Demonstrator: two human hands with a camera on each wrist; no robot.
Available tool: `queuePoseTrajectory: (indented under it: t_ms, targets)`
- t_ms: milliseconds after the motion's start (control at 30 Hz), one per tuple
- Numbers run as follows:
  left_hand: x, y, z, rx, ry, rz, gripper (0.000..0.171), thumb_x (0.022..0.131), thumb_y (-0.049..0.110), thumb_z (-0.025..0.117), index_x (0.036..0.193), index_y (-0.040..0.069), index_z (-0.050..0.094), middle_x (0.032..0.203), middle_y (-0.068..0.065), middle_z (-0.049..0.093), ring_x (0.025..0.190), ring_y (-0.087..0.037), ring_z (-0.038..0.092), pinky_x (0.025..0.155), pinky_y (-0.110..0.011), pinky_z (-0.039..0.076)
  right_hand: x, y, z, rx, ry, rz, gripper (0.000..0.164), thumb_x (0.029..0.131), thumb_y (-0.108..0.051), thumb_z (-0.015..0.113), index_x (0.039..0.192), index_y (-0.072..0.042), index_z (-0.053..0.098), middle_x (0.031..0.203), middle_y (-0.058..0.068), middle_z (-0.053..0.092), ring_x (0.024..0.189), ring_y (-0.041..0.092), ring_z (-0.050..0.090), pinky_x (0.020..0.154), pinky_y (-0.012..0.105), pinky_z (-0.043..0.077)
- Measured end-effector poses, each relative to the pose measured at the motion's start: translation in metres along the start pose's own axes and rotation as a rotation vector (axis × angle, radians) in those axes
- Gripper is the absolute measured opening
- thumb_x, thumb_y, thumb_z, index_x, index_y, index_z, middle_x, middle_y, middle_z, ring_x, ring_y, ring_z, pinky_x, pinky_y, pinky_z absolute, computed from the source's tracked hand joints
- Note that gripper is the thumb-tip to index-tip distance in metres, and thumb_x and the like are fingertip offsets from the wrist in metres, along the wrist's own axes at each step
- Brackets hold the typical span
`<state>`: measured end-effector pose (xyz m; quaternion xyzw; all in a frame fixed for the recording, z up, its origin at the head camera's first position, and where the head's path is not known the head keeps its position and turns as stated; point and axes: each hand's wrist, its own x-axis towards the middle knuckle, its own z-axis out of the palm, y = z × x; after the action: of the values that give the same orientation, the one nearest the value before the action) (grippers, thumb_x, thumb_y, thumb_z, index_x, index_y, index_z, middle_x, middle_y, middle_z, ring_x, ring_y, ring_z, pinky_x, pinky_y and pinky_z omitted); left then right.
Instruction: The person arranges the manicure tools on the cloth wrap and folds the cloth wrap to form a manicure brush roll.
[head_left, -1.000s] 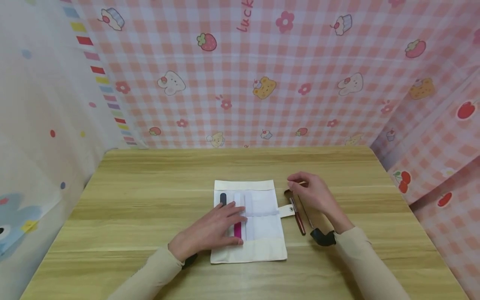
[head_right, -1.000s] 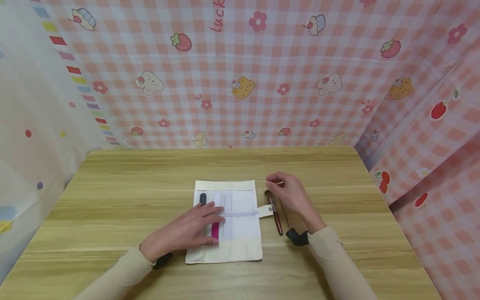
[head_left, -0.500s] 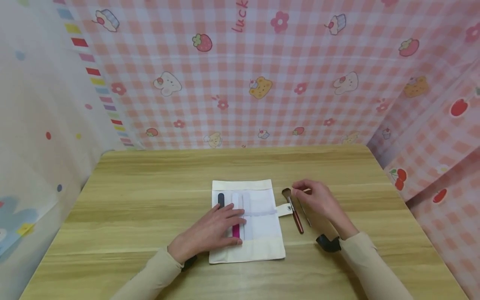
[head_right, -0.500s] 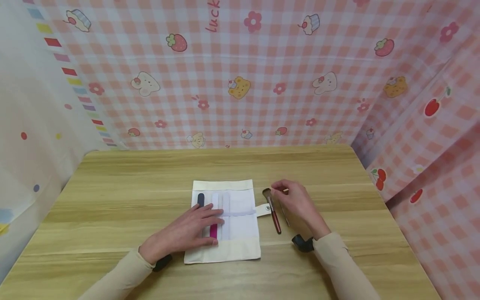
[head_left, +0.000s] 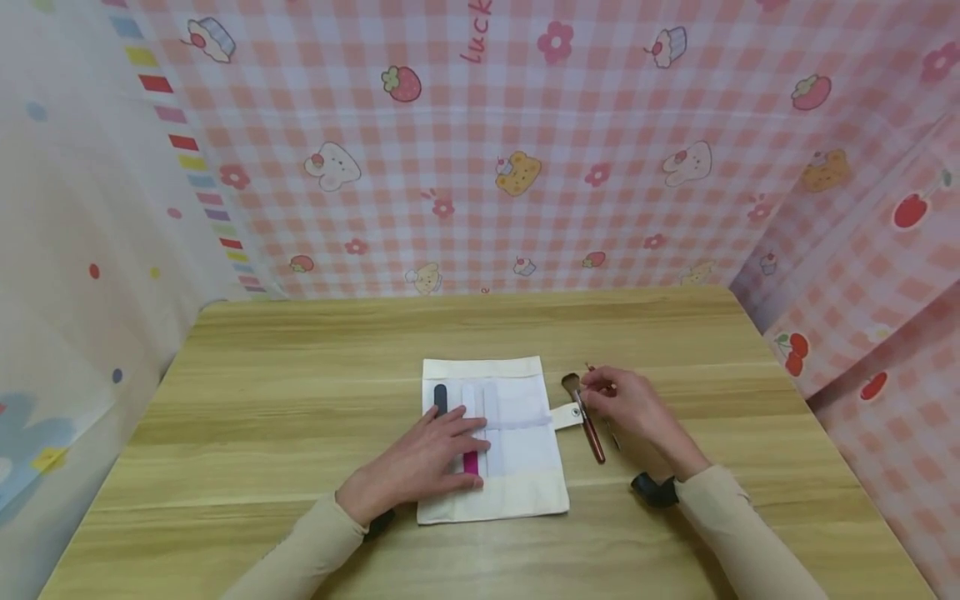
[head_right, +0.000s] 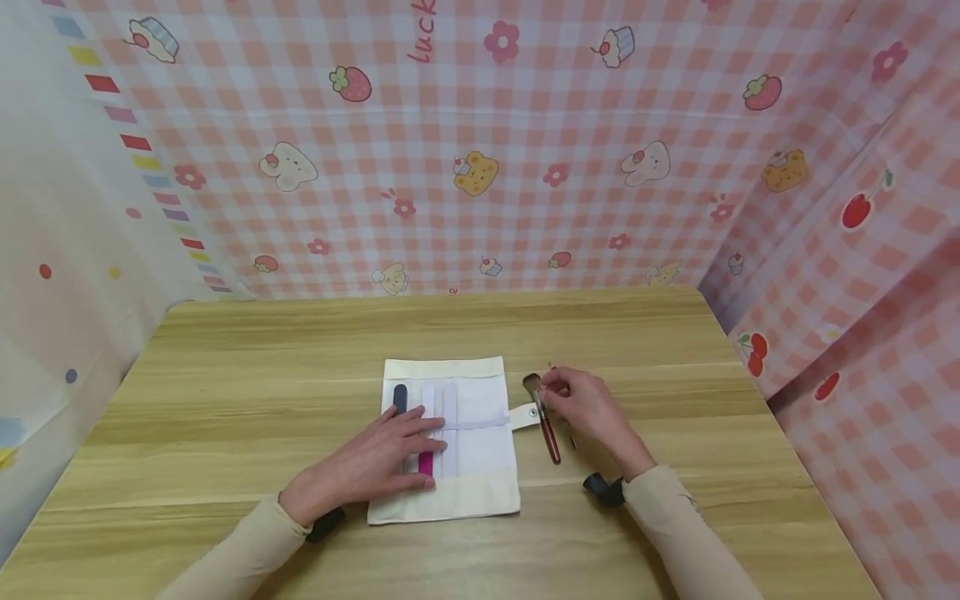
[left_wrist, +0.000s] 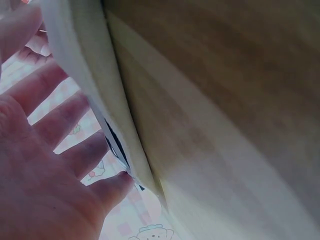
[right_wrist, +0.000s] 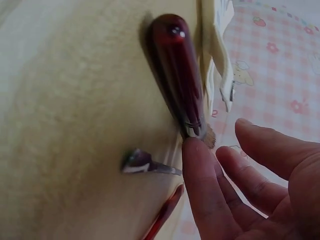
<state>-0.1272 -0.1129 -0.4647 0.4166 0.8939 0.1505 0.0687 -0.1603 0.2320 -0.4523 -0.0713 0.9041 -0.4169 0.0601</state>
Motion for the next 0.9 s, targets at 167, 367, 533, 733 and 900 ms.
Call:
queuePoseTrajectory:
  t_ms: [167, 367, 533, 733, 900]
  targets:
    - [0.000, 0.000, -0.001, -0.008, -0.007, -0.005, 0.046, 0.095, 0.042, 0.075, 0.133, 0.016, 0.072, 0.152, -0.008, 0.056, 0.146, -0.040, 0.041, 0.115, -0.070, 0.028, 0.003, 0.001, 0.004, -0.045, -0.018, -0.004, 0.027, 0.098, -0.014, 0.071, 0.119, 0.003, 0.070, 0.104, 0.013, 0.074, 0.095, 0.026, 0.070, 0.075, 0.033, 0.058]
    - [0.001, 0.001, -0.003, -0.005, -0.007, -0.004, 0.045, 0.095, 0.041, 0.075, 0.132, 0.016, 0.072, 0.151, -0.008, 0.056, 0.146, -0.040, 0.041, 0.115, -0.070, 0.028, 0.005, 0.000, 0.005, -0.110, -0.018, -0.004, 0.027, 0.098, -0.016, 0.070, 0.119, 0.001, 0.070, 0.105, 0.012, 0.074, 0.099, 0.028, 0.070, 0.080, 0.040, 0.058]
    - [0.002, 0.001, -0.002, -0.011, -0.013, -0.011, 0.045, 0.095, 0.041, 0.075, 0.132, 0.016, 0.072, 0.151, -0.008, 0.056, 0.146, -0.040, 0.041, 0.116, -0.070, 0.028, 0.008, -0.001, 0.007, -0.119, -0.021, -0.011, 0.027, 0.099, -0.015, 0.068, 0.120, 0.002, 0.069, 0.105, 0.012, 0.074, 0.098, 0.028, 0.071, 0.079, 0.040, 0.059]
    - [0.003, 0.001, -0.002, -0.020, -0.019, -0.019, 0.045, 0.095, 0.041, 0.075, 0.133, 0.016, 0.072, 0.151, -0.007, 0.056, 0.147, -0.040, 0.040, 0.116, -0.070, 0.027, 0.010, -0.002, 0.011, -0.168, 0.007, -0.016, 0.026, 0.094, -0.011, 0.070, 0.116, 0.003, 0.069, 0.098, 0.008, 0.073, 0.090, 0.022, 0.068, 0.076, 0.036, 0.055]
    - [0.002, 0.002, -0.001, -0.024, -0.014, -0.018, 0.045, 0.095, 0.040, 0.075, 0.133, 0.016, 0.072, 0.151, -0.007, 0.057, 0.147, -0.040, 0.040, 0.116, -0.070, 0.027, 0.010, -0.002, 0.012, -0.180, 0.006, -0.007, 0.031, 0.092, -0.010, 0.070, 0.119, 0.005, 0.067, 0.099, 0.009, 0.072, 0.092, 0.023, 0.068, 0.079, 0.038, 0.055]
